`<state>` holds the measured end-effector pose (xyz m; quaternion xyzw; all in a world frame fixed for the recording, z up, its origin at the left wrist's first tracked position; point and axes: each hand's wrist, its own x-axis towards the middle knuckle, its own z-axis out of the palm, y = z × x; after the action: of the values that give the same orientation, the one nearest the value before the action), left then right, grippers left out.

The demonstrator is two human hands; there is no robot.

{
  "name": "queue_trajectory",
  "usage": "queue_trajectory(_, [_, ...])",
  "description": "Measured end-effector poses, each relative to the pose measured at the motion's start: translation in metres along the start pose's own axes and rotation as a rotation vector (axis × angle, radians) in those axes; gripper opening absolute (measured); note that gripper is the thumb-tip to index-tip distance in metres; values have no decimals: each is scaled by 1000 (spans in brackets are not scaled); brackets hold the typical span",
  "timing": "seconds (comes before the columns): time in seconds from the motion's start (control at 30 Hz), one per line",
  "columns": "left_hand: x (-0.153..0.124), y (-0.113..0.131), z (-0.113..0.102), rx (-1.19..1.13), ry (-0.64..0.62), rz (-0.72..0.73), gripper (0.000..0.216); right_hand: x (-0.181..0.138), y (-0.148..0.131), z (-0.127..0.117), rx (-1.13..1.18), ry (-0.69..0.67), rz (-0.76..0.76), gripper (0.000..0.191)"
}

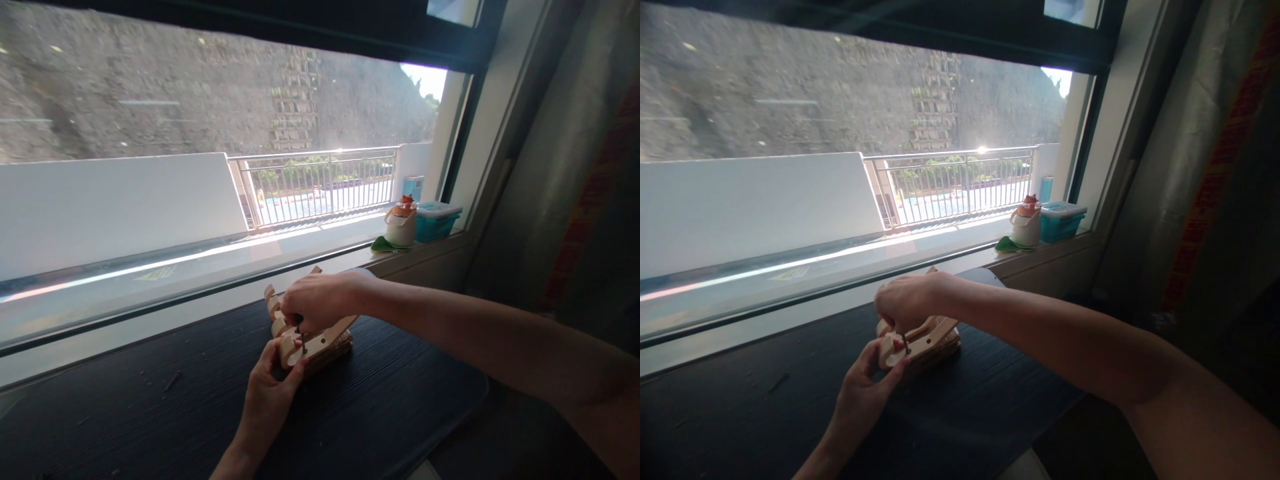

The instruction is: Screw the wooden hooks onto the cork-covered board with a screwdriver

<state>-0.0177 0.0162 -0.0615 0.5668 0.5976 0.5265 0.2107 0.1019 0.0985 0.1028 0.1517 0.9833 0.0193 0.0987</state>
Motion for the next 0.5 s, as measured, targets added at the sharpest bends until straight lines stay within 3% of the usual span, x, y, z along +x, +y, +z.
queue_trajectory(0.13, [-1, -3, -1, 10, -29, -7, 26, 5, 7, 6, 53, 43, 44, 21])
queue_trajectory(0.27, [-1, -7, -1, 40, -43, 1, 25, 2, -3, 0, 22, 58, 45, 34])
queue_trajectory(0.5, [-3, -6, 0, 70, 18, 20, 39, -7, -16, -10, -36, -43, -47, 18])
